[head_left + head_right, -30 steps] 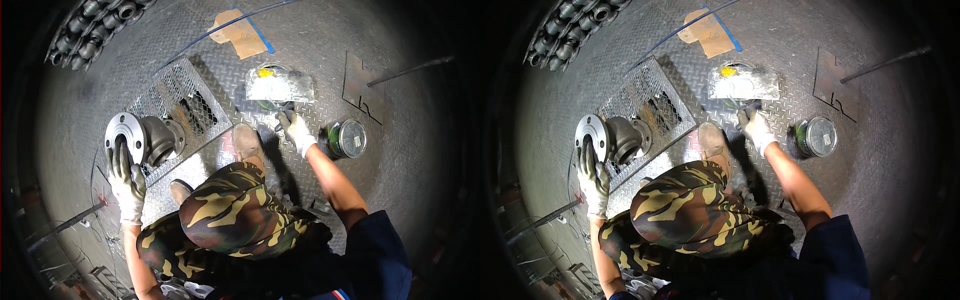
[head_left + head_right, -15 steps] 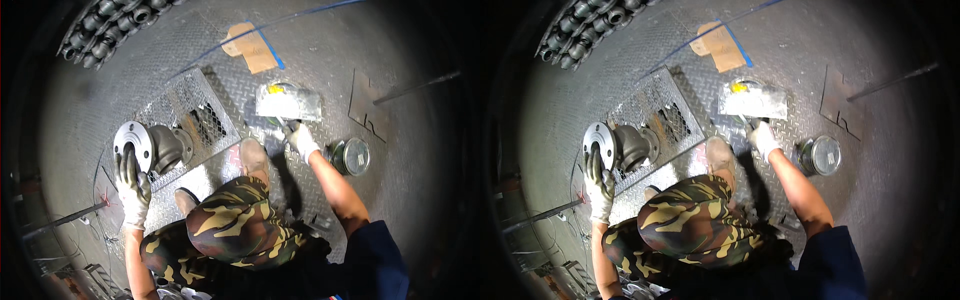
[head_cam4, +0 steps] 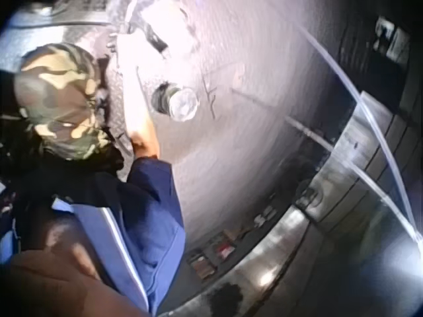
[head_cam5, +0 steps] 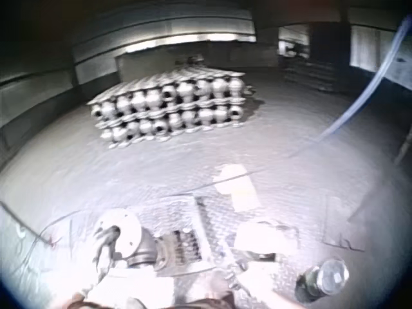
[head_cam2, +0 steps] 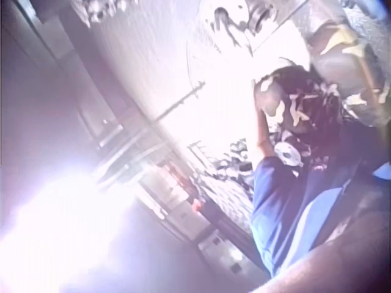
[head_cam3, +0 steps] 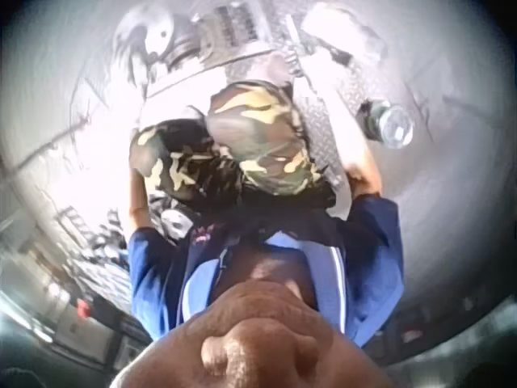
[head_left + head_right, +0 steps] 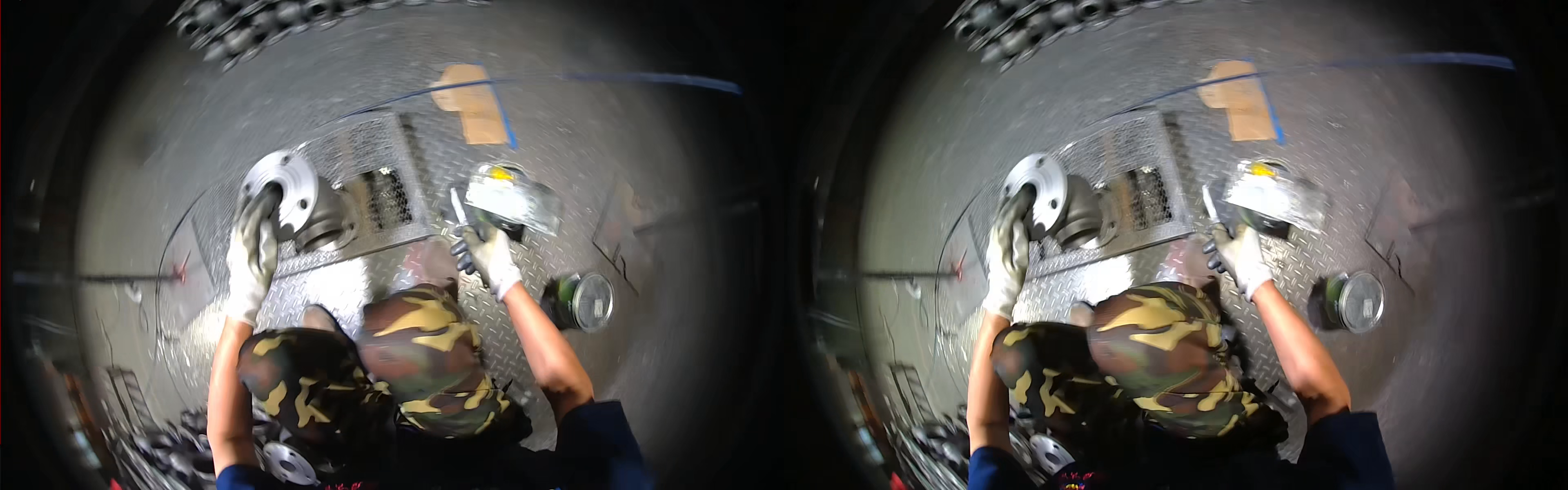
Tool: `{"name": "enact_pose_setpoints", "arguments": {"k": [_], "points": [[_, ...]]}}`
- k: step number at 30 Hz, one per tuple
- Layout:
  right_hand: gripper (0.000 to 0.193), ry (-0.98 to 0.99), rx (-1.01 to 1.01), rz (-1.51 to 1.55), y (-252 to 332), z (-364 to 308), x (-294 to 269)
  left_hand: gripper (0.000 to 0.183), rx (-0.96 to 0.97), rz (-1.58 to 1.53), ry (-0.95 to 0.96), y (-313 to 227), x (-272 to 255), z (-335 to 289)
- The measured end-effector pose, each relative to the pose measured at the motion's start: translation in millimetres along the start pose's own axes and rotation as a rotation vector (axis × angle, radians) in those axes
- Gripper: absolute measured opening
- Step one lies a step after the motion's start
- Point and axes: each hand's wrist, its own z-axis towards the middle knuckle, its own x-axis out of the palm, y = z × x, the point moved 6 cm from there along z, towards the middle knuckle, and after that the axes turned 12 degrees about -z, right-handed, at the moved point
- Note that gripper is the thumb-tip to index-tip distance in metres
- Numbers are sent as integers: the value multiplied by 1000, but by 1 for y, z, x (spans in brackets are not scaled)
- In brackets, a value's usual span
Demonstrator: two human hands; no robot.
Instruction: The person files rough edges and imperfections from metal castings using a metal file, wearing gloves for protection.
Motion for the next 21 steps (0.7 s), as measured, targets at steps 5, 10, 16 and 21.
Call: {"name": "enact_pose_setpoints", "arguments": {"k": [5, 10, 16, 21], "points": [[25, -26, -222, -118, 66, -5, 29, 36, -305, -118, -369, 50, -24, 7], [26, 12, -349, -31, 136, -2, 99, 63, -775, -790, -255, 116, 5, -5], [19, -264, -578, -367, 167, 20, 160, 59, -947, -1127, -393, 129, 50, -21], [25, -355, -647, -584, 195, 51, 170, 60, -936, -1179, -537, 84, 52, -52]]}}
